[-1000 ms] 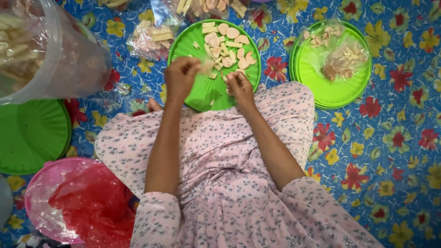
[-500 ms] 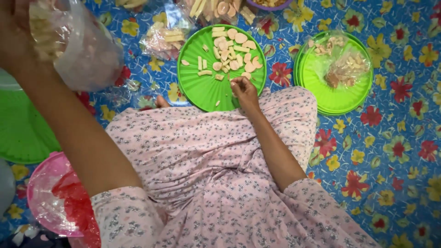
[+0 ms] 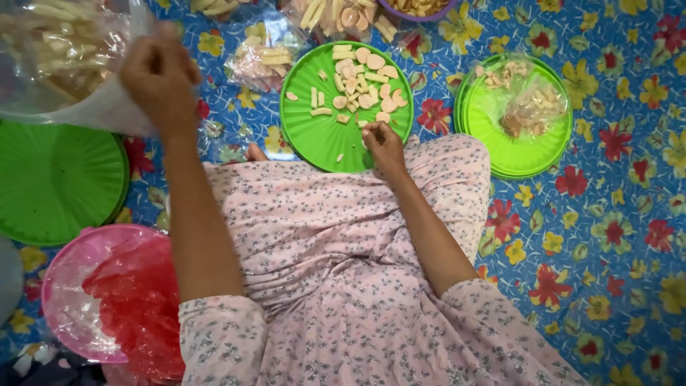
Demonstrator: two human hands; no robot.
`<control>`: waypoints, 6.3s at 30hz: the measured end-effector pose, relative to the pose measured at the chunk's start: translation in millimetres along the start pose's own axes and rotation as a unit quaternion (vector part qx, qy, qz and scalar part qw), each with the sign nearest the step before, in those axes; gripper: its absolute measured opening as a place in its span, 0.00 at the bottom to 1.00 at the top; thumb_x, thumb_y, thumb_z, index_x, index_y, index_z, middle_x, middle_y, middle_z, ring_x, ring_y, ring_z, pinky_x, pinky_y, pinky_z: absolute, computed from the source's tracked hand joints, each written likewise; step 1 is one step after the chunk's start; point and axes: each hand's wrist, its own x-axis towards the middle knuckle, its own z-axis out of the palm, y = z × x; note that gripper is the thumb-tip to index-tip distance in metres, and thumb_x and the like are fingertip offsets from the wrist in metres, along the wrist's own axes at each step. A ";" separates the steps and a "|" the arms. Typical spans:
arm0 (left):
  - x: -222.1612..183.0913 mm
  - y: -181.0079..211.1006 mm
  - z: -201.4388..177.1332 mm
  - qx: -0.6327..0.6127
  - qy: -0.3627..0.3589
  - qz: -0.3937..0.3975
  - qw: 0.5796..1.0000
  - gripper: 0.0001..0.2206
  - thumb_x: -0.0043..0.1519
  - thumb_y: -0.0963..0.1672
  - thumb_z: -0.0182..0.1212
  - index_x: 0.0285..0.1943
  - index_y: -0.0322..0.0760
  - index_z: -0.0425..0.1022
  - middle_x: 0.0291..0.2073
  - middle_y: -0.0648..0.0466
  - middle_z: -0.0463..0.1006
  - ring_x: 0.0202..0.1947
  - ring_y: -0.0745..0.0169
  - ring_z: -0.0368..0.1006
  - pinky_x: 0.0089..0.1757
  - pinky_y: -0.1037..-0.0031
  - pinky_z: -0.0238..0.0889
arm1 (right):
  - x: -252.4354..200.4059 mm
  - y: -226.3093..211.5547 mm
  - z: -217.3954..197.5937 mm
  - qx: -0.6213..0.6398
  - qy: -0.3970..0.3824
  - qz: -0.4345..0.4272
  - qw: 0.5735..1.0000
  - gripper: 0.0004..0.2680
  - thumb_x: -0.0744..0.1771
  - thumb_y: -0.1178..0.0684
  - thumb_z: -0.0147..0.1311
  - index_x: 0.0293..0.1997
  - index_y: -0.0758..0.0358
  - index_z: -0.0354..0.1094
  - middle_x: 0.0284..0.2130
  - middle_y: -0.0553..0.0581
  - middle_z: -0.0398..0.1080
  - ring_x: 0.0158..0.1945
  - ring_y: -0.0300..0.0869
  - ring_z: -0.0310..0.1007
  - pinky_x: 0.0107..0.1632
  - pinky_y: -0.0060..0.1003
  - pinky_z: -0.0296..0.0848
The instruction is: Packaging small food slices into plastic bags from a plate
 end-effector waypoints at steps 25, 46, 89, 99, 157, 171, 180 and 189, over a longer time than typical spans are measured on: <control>-51.7 -116.1 65.1 0.276 -0.303 -0.038 0.911 0.11 0.54 0.36 0.58 0.45 0.33 0.75 0.40 0.41 0.70 0.42 0.41 0.66 0.38 0.57 0.63 | 11.3 10.7 4.7 0.001 -0.001 -0.010 1.000 0.00 0.65 0.57 0.50 0.35 0.57 0.65 0.29 0.49 0.66 0.35 0.36 0.64 0.39 0.28 0.64; -53.7 -163.9 126.6 0.391 -0.187 -0.095 0.896 0.31 0.46 0.45 0.75 0.55 0.37 0.61 0.48 0.45 0.68 0.49 0.44 0.64 0.42 0.53 0.54 | 22.5 10.4 8.3 -0.009 -0.007 0.042 0.999 0.00 0.64 0.56 0.50 0.35 0.56 0.65 0.30 0.49 0.66 0.36 0.36 0.65 0.41 0.29 0.67; -150.6 -33.1 111.4 0.009 -0.440 -0.066 0.895 0.28 0.38 0.37 0.72 0.50 0.45 0.70 0.22 0.54 0.69 0.26 0.55 0.69 0.36 0.67 0.65 | 3.5 22.9 -7.3 0.156 -0.058 -0.064 0.984 0.05 0.63 0.55 0.58 0.37 0.61 0.68 0.25 0.46 0.66 0.30 0.29 0.63 0.35 0.21 0.63; -154.6 -36.5 121.7 0.019 -0.460 -0.128 0.879 0.05 0.49 0.41 0.66 0.32 0.46 0.78 0.22 0.55 0.75 0.27 0.58 0.74 0.33 0.72 0.67 | -0.1 10.9 -5.5 0.158 -0.060 -0.045 0.985 0.07 0.62 0.55 0.59 0.40 0.58 0.68 0.28 0.47 0.67 0.35 0.29 0.66 0.40 0.21 0.65; -75.2 -2.6 62.5 -0.070 -0.203 -0.067 0.974 0.06 0.52 0.35 0.64 0.34 0.36 0.75 0.24 0.48 0.73 0.24 0.55 0.72 0.30 0.70 0.67 | 1.2 9.0 -1.4 0.151 -0.003 -0.028 0.988 0.10 0.67 0.50 0.49 0.49 0.62 0.66 0.35 0.53 0.69 0.36 0.32 0.69 0.40 0.22 0.71; 116.5 -143.3 -86.9 -0.130 0.156 -0.177 0.963 0.14 0.55 0.37 0.63 0.47 0.42 0.67 0.36 0.47 0.75 0.26 0.58 0.86 0.29 0.68 0.86 | 9.6 22.9 -4.3 0.081 -0.025 -0.018 0.996 0.08 0.64 0.52 0.50 0.45 0.60 0.68 0.35 0.52 0.70 0.38 0.36 0.69 0.40 0.26 0.69; 50.5 -89.7 -26.8 0.018 0.104 0.059 0.993 0.20 0.64 0.32 0.56 0.58 0.43 0.57 0.47 0.46 0.73 0.28 0.62 0.81 0.26 0.81 0.87 | 2.0 -0.4 -1.4 0.059 -0.040 0.023 0.997 0.08 0.64 0.52 0.50 0.45 0.58 0.67 0.39 0.53 0.70 0.42 0.40 0.69 0.45 0.32 0.71; -12.4 -94.7 61.5 0.112 -0.164 0.050 0.979 0.07 0.55 0.33 0.55 0.38 0.33 0.70 0.32 0.49 0.71 0.30 0.59 0.68 0.28 0.78 0.67 | 11.0 10.2 -0.4 0.065 -0.044 0.020 0.997 0.07 0.64 0.53 0.51 0.44 0.58 0.68 0.40 0.52 0.70 0.41 0.38 0.70 0.44 0.31 0.71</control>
